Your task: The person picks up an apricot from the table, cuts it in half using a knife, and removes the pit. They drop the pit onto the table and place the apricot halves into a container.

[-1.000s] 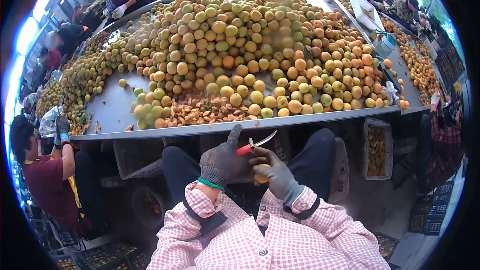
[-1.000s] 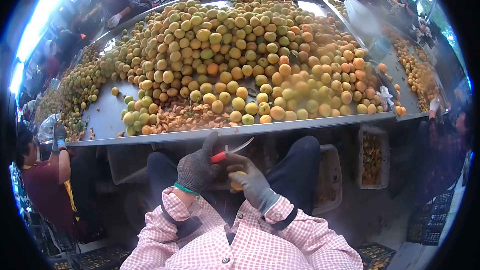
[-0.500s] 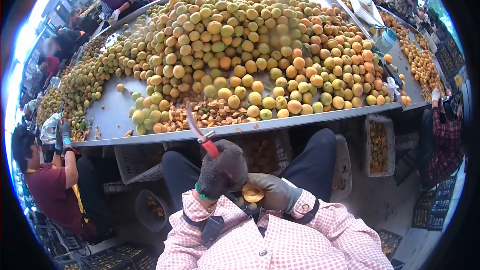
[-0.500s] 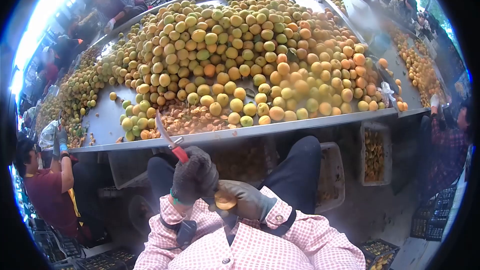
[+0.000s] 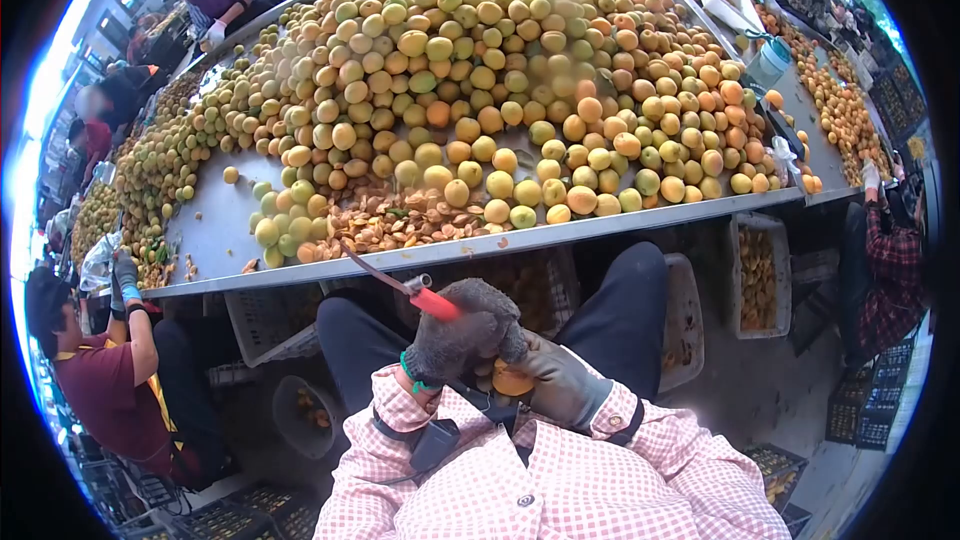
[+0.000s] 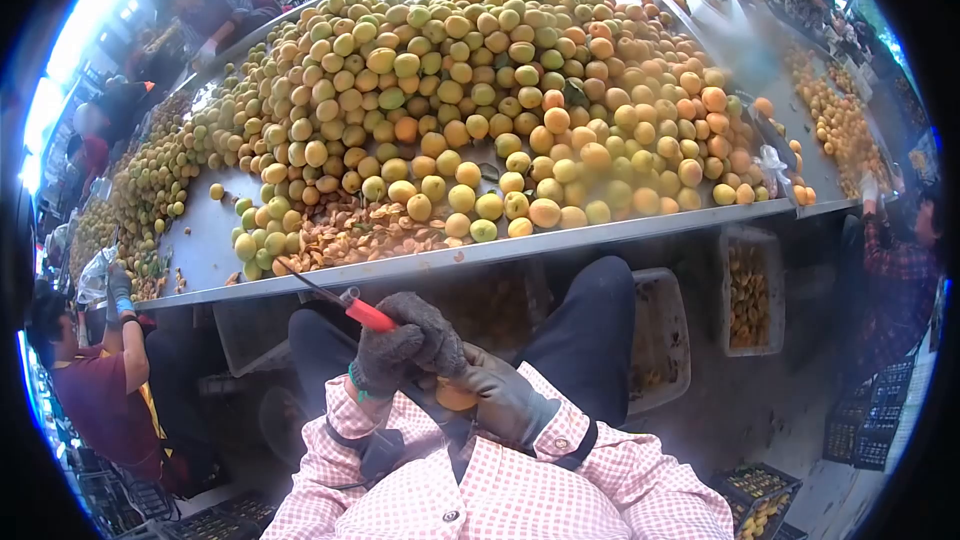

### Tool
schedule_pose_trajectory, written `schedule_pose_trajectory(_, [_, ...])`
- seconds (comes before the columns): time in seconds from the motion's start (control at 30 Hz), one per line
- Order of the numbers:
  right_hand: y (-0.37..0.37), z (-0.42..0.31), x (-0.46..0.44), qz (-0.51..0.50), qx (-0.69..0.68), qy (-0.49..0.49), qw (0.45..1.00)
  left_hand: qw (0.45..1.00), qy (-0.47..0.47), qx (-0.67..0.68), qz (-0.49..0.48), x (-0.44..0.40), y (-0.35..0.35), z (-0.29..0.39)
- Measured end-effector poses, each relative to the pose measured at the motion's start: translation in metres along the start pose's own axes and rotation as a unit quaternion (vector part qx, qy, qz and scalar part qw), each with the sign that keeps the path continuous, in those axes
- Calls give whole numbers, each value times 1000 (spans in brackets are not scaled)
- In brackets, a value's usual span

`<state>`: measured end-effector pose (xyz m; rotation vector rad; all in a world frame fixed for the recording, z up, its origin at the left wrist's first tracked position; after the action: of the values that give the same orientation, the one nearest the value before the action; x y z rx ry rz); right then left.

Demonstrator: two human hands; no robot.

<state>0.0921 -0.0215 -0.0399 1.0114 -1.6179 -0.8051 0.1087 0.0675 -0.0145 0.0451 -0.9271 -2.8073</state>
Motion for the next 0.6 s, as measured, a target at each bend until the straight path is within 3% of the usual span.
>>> schedule_pose_trajectory(0.07, [14,-1,3,-67,-54,32,996,1000,20,11,-3,-5,5,7])
schedule_pose_trajectory(0.1, [11,-4,4,-67,-55,33,996,997,44,44,-52,-9,17,15])
schedule_pose_trajectory(0.17, [12,-7,5,-102,49,30,993,990,67,78,-100,-7,29,25])
schedule_pose_trajectory(0.23, [16,-10,0,-71,34,12,997,992,9,71,-101,-4,29,19])
schedule_pose_trajectory(0.3, [17,-14,2,-39,20,-4,999,987,40,55,-148,-10,36,21])
schedule_pose_trajectory(0.37, [26,-32,7,-40,241,-101,965,977,71,38,-196,-8,45,26])
schedule_pose_trajectory(0.4, [19,-30,5,-41,241,-100,965,986,27,8,-167,-8,42,16])
schedule_pose_trajectory(0.43, [-1,-24,1,-10,145,-83,986,990,-18,-21,-138,-9,40,10])
schedule_pose_trajectory(0.47, [-15,-18,-2,21,47,-64,997,995,19,-61,-75,-14,39,17])
schedule_pose_trajectory(0.5, [-14,-17,-2,22,47,-62,997,995,19,-60,-73,-15,37,12])
schedule_pose_trajectory(0.57, [-18,-31,1,63,114,-129,983,984,57,170,2,-17,8,7])
schedule_pose_trajectory(0.6, [-17,-32,1,63,115,-128,983,983,76,164,20,-18,0,11])
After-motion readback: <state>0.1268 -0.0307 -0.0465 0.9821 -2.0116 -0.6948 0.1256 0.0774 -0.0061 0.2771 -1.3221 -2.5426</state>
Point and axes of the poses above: each hand's wrist, its own x-axis away from the middle knuckle, its own y-axis out of the palm, z = x × y, the point moved 10 cm from there along -x, towards the middle knuckle, and after that the axes turned 7 degrees about -x, right-handed, at the moved point
